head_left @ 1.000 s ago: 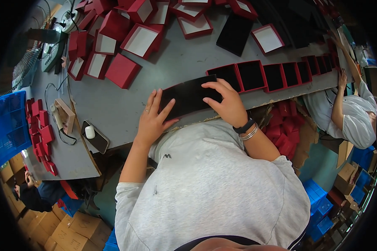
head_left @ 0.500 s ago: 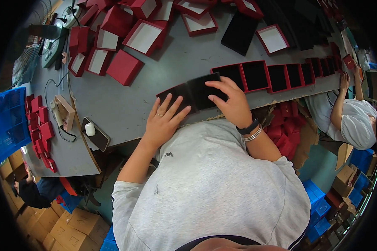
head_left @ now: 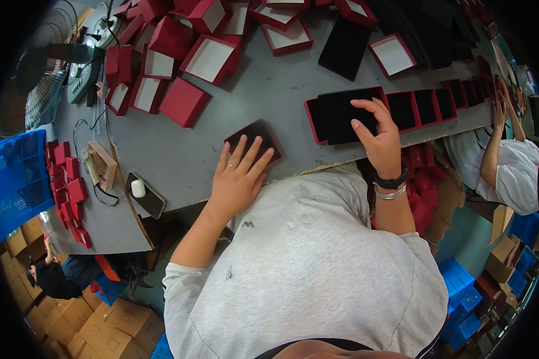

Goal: Assembling jewelry boxes by inserting black padded liners into red box bases on a manufacturing line.

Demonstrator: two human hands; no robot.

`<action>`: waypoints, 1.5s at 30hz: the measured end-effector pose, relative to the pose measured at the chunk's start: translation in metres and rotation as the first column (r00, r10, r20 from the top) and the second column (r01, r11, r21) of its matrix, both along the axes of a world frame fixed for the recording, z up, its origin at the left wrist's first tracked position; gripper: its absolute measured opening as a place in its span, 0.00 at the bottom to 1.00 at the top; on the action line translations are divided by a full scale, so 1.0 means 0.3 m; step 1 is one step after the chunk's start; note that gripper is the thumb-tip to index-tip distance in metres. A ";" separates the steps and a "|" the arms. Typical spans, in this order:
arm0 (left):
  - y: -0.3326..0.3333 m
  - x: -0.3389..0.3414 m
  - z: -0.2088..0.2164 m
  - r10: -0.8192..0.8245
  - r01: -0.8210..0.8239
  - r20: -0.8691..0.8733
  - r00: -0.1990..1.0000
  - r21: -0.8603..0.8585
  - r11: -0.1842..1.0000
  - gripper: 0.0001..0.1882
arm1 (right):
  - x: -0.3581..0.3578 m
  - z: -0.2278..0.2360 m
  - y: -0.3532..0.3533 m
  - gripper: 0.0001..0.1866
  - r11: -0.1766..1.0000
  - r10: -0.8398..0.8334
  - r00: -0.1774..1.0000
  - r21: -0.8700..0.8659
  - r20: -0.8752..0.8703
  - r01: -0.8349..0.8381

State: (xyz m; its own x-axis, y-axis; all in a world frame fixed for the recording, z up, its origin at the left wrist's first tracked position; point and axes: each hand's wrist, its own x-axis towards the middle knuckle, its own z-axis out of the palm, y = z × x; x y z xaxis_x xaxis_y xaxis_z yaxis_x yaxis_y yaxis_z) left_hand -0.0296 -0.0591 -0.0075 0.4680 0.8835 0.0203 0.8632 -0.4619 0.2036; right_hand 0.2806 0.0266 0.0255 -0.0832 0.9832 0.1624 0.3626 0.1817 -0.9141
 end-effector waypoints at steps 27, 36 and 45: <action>0.024 0.034 -0.072 -0.068 0.024 0.181 0.981 0.237 0.971 0.19 | -0.017 -0.015 -0.012 0.13 0.995 0.067 0.998 -0.079 0.008 -0.066; 0.059 0.084 -0.028 0.119 -0.136 0.142 0.983 0.115 0.984 0.30 | -0.006 -0.018 -0.014 0.12 0.992 0.061 0.998 -0.113 -0.002 -0.061; 0.120 0.091 0.036 0.082 -0.075 0.177 0.981 -0.044 0.996 0.32 | 0.017 -0.012 -0.010 0.12 0.995 0.031 0.999 -0.097 -0.011 -0.032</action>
State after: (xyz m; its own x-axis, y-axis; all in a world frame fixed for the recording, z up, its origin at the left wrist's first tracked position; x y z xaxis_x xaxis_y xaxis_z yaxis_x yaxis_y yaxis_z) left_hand -0.0022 -0.0231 0.0032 0.3887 0.9192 0.0640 0.8448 -0.3832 0.3736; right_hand 0.2857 0.0237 0.0218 -0.1132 0.9913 0.0669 0.3492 0.1027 -0.9314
